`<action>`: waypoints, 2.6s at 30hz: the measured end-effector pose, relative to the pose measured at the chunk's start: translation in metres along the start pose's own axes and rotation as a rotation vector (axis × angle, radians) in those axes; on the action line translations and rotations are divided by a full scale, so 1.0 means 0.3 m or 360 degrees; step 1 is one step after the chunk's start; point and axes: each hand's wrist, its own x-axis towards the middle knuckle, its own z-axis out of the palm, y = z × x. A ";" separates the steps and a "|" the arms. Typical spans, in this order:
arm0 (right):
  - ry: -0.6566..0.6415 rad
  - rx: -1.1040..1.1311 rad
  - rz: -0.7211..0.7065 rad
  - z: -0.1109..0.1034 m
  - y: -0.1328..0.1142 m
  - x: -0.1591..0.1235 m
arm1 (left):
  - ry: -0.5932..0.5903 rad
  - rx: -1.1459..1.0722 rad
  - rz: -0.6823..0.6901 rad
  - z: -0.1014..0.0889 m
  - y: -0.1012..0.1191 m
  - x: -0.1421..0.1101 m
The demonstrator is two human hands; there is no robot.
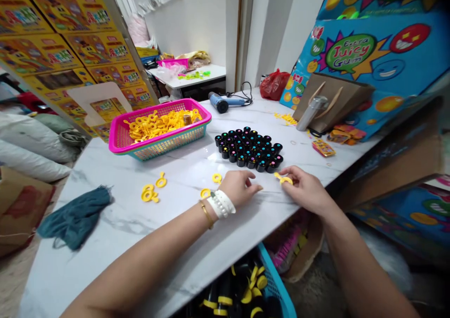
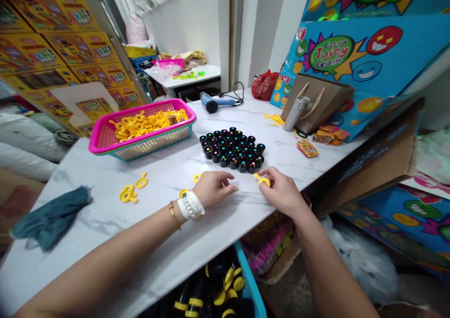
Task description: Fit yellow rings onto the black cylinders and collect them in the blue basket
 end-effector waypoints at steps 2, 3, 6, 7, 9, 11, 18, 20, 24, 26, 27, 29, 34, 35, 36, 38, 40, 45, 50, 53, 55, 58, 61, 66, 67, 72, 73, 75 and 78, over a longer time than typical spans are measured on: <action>0.0085 0.0206 0.0054 -0.023 0.053 0.031 | -0.0047 -0.0090 -0.0038 0.040 0.036 0.037; 0.0108 0.0338 0.0082 -0.034 0.077 0.049 | -0.0073 -0.0120 -0.0047 0.059 0.050 0.050; 0.0249 0.0750 0.0211 -0.059 0.133 0.119 | -0.0118 -0.0152 -0.0052 0.107 0.072 0.073; 0.0296 0.0836 0.0243 -0.061 0.144 0.146 | -0.0106 -0.0151 -0.0057 0.121 0.073 0.077; 0.0312 0.0913 0.0261 -0.058 0.153 0.196 | -0.0040 -0.0157 -0.0087 0.142 0.069 0.082; 0.0152 0.0923 0.0218 -0.050 0.145 0.230 | 0.0027 -0.0190 -0.0125 0.154 0.063 0.086; -0.0286 0.0884 0.0116 -0.041 0.078 0.180 | 0.0079 -0.0259 -0.0194 0.156 0.069 0.090; -0.0342 0.0897 0.0109 -0.024 0.058 0.136 | 0.0110 -0.0240 -0.0220 0.153 0.065 0.084; -0.0345 0.0880 0.0082 0.032 0.019 0.055 | 0.0168 -0.0089 -0.0169 0.142 0.044 0.058; -0.0325 0.0818 0.0040 0.051 0.004 0.033 | 0.0177 -0.0016 -0.0137 0.135 0.033 0.040; -0.0315 0.0794 0.0028 0.055 0.000 0.028 | 0.0177 0.0031 -0.0131 0.132 0.030 0.032; -0.0259 0.0739 0.0016 0.052 -0.003 0.028 | 0.0182 0.0162 -0.0139 0.127 0.026 0.018; -0.0007 0.0748 0.0184 0.009 0.023 0.042 | 0.0272 0.0538 -0.0221 0.088 0.009 0.011; -0.0035 0.0875 0.0265 0.003 0.029 0.043 | 0.0294 0.0584 -0.0235 0.076 0.002 0.014; -0.0077 0.1019 0.0336 -0.001 0.035 0.045 | 0.0318 0.0616 -0.0242 0.066 -0.004 0.016; -0.0141 0.1234 0.0412 -0.003 0.040 0.049 | 0.0405 0.0648 -0.0215 0.051 -0.013 0.018; -0.0183 0.1296 0.0436 0.003 0.037 0.056 | 0.0550 0.0660 -0.0118 0.051 -0.011 0.017; -0.0362 0.1129 0.0475 0.027 -0.004 0.075 | 0.0691 0.0690 0.0208 0.092 0.025 0.020; -0.0375 0.0951 0.0431 0.031 -0.038 0.056 | 0.0639 0.0645 0.0339 0.106 0.043 0.021; -0.0314 0.1074 0.0389 0.013 -0.031 0.022 | 0.0545 0.0637 0.0402 0.108 0.063 -0.023; -0.0298 0.1230 0.0456 -0.004 -0.013 -0.008 | 0.0371 0.0570 0.0374 0.121 0.083 -0.059; -0.0324 0.1446 0.0636 -0.026 0.018 -0.054 | 0.0119 0.0363 0.0137 0.153 0.106 -0.090; -0.0373 0.1521 0.0722 -0.026 0.029 -0.088 | -0.0010 0.0185 -0.0019 0.176 0.108 -0.086; -0.0352 0.1380 0.0555 0.016 -0.025 -0.107 | -0.0049 0.0111 -0.0052 0.174 0.101 -0.071; -0.0303 0.1359 0.0508 0.025 -0.036 -0.106 | -0.0056 0.0089 -0.0062 0.171 0.101 -0.070; -0.0213 0.1366 0.0415 0.053 -0.041 -0.104 | -0.0108 -0.0160 -0.0055 0.151 0.103 -0.067; -0.0217 0.1367 0.0416 0.054 -0.037 -0.106 | -0.0150 -0.0257 -0.0067 0.146 0.101 -0.064; -0.0243 0.1344 0.0418 0.055 -0.034 -0.110 | -0.0301 -0.0545 -0.0153 0.137 0.098 -0.053; -0.0223 0.1222 0.0392 0.055 -0.041 -0.115 | -0.0431 -0.0899 -0.0330 0.138 0.094 -0.036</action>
